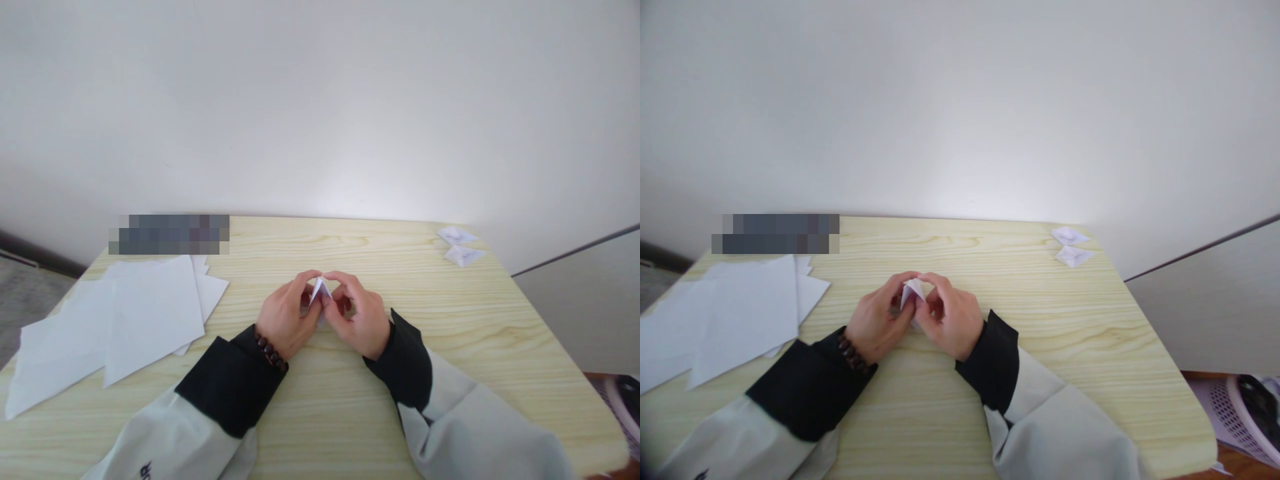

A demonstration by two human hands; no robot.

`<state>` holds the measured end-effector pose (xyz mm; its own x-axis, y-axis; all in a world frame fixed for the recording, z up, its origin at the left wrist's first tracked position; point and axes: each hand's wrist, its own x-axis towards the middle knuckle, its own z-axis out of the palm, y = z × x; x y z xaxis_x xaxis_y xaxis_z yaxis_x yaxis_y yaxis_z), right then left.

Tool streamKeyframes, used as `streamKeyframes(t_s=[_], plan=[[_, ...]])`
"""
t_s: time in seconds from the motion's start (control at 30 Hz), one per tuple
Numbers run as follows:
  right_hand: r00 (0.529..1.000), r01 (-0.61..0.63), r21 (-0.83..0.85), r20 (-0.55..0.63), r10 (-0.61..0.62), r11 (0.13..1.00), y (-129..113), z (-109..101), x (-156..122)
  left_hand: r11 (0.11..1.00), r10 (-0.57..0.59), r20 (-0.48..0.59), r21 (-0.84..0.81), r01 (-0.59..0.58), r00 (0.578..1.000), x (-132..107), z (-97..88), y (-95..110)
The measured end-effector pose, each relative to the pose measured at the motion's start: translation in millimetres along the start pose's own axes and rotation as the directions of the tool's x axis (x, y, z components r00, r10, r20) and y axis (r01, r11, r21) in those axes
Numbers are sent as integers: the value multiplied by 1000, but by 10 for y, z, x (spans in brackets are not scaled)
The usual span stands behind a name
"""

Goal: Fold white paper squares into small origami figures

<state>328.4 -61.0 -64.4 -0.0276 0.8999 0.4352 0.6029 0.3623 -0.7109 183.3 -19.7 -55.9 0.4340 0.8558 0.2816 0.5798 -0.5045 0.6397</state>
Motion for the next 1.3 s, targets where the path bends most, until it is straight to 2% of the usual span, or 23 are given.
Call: streamKeyframes(t_s=[0.1,0.2,0.3,0.37,0.57,0.67,0.7,0.73,0.8,0.83,0.9,1.07,1.2,1.3], plan=[[1000,30,-100,-5,-30,995,31,7,-4,990,-79,43,-114,83,996,7,-24,-2],[995,92,-127,-33,-97,988,76,-21,14,930,-114,110,-338,145,987,16,-25,-21],[980,184,-45,-65,-187,982,114,-78,49,757,-141,206,-608,240,968,43,-39,-36],[974,217,-9,-60,-218,976,136,-119,69,641,-155,277,-702,310,948,70,-75,-50],[961,277,-27,17,-277,960,197,-206,85,424,-69,473,-783,455,878,122,-214,-190],[943,332,-73,31,-330,941,212,-232,90,288,-31,505,-822,491,863,130,-219,-237],[934,358,-96,40,-356,929,213,-236,94,282,-61,512,-815,506,857,133,-212,-233],[922,388,-119,48,-385,914,214,-238,99,312,-122,506,-797,517,854,136,-203,-220],[897,442,-154,61,-438,884,215,-236,108,435,-232,475,-730,527,849,142,-188,-177],[888,460,-163,65,-456,873,216,-232,112,494,-255,468,-689,530,846,144,-182,-155],[878,478,-167,70,-473,862,217,-225,115,556,-273,456,-644,526,847,145,-178,-124],[899,437,-85,80,-431,895,202,-236,106,571,-265,466,-630,527,844,136,-182,-137],[926,350,97,116,-360,932,176,-267,101,603,-295,448,-598,528,844,135,-186,-144],[943,262,209,152,-296,942,168,-270,96,593,-297,443,-609,527,846,139,-188,-130]])
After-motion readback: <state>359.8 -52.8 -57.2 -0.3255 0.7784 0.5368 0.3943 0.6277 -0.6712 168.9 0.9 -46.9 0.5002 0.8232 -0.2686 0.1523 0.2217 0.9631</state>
